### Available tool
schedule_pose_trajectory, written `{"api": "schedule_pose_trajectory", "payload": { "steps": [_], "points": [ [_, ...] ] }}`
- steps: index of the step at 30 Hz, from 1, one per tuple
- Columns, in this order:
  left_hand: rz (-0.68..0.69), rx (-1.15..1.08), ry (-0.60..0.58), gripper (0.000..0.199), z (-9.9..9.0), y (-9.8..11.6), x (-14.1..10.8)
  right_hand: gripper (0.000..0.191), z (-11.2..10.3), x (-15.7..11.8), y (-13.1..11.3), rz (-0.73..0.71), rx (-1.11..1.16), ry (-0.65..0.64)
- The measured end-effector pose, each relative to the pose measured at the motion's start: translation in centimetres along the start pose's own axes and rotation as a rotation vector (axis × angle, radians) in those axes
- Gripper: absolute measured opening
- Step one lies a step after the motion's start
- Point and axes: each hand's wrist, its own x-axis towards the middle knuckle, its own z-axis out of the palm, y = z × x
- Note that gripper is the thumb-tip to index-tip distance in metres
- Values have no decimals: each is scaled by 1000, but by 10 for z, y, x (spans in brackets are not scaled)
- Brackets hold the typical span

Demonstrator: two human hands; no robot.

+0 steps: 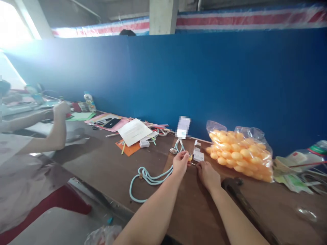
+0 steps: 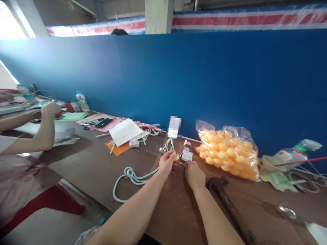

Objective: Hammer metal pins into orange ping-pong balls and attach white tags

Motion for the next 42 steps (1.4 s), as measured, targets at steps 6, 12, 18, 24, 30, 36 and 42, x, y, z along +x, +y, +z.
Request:
{"api": "schedule_pose_trajectory", "payload": {
  "steps": [6,12,18,24,30,36,42],
  "points": [
    [3,-5,-12,33,-3,-1,-1,27,2,-2,6,-4,60,45],
    [-3,-4,-12,35,-4,0,-1,23,-2,-3,12,-34,212,112],
    [-7,1,-27,34,-2,4,-1,25,-1,-2,11,13,746,90],
    [-49,-19,-48,38,-4,7,-5,28,2,0,4,108,1164,18],
    [-140,-193,-175,38,-7,13,-11,33,-5,-3,-2,207,1471,-22],
    [-171,-282,-277,36,-7,16,-14,35,-13,-6,-7,207,1681,-43],
    [-181,-247,-327,36,-7,19,-16,35,-17,-6,-9,183,1763,-32]
  ]
}}
